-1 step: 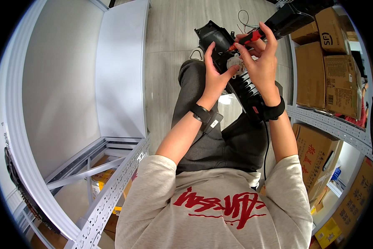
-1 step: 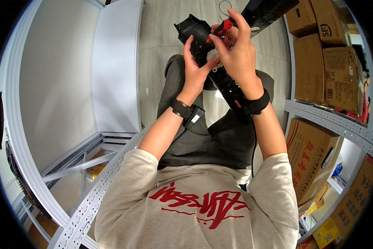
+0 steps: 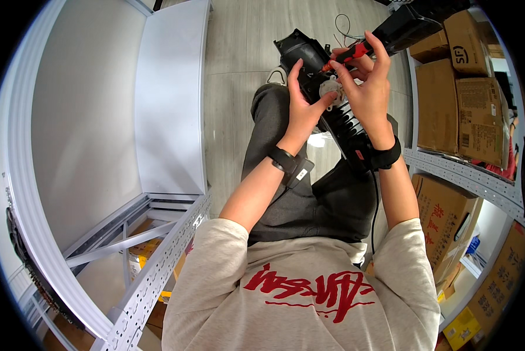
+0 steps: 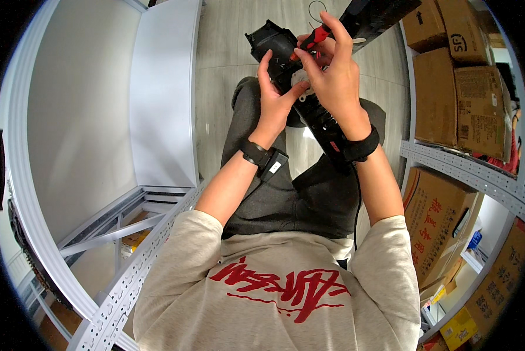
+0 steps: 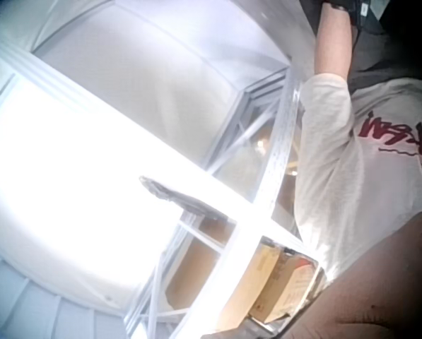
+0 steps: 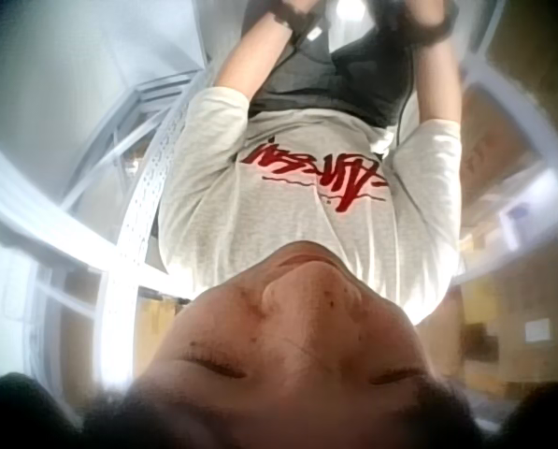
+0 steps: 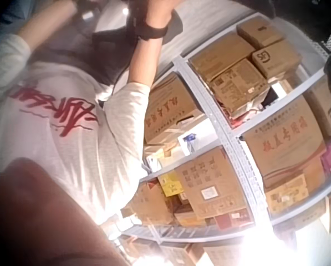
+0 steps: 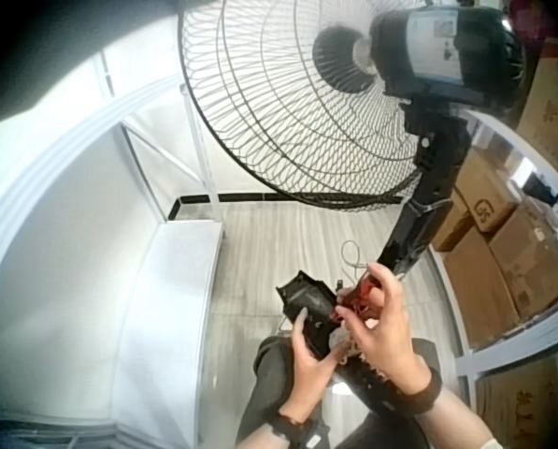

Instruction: The person sits on the floor and uses a screwdriver to attach a small white circular component to a black plastic housing. They manipulate wires and tighten screws to secure the part.

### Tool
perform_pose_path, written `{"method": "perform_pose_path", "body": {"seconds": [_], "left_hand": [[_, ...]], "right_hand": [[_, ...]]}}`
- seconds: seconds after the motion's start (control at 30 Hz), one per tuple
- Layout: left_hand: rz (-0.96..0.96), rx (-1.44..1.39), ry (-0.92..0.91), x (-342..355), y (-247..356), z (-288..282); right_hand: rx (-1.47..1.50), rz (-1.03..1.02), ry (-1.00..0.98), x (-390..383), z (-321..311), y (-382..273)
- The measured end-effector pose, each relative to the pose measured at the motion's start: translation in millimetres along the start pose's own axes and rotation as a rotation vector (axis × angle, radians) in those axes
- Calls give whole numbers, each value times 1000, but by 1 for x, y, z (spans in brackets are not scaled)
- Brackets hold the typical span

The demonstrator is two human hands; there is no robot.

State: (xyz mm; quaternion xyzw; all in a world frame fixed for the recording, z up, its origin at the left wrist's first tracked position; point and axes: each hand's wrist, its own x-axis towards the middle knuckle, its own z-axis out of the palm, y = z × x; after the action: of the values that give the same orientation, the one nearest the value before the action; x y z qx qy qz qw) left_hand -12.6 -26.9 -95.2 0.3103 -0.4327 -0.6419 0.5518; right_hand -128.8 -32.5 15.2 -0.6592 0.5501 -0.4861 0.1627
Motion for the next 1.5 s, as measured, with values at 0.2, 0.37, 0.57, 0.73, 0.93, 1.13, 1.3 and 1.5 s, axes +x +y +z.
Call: {"method": "perform_pose_path", "body": {"seconds": [0.2, 0.37, 0.57, 0.73, 0.93, 1.13, 1.3, 1.5], "left_hand": [[-14, -97, 27, 0, 2, 3], [28, -13, 3, 1, 0, 1], [-47, -142, 7, 1, 6, 3], [-46, -134, -2, 1, 2, 1], [-70, -152, 34, 0, 8, 4], [-61, -187, 31, 0, 3, 4], [-59, -188, 35, 0, 4, 5], [-45, -171, 34, 0, 1, 3]], "right_hand": [[-13, -6, 17, 0, 7, 5], [-4, -21, 37, 1, 13, 9], [-24, -44, 65, 1, 11, 11], [-15, -52, 52, 1, 12, 11], [-38, -51, 40, 0, 11, 5], [-55, -55, 60, -1, 10, 12], [-57, -84, 59, -1, 10, 14], [-60, -68, 58, -1, 10, 12]]}}
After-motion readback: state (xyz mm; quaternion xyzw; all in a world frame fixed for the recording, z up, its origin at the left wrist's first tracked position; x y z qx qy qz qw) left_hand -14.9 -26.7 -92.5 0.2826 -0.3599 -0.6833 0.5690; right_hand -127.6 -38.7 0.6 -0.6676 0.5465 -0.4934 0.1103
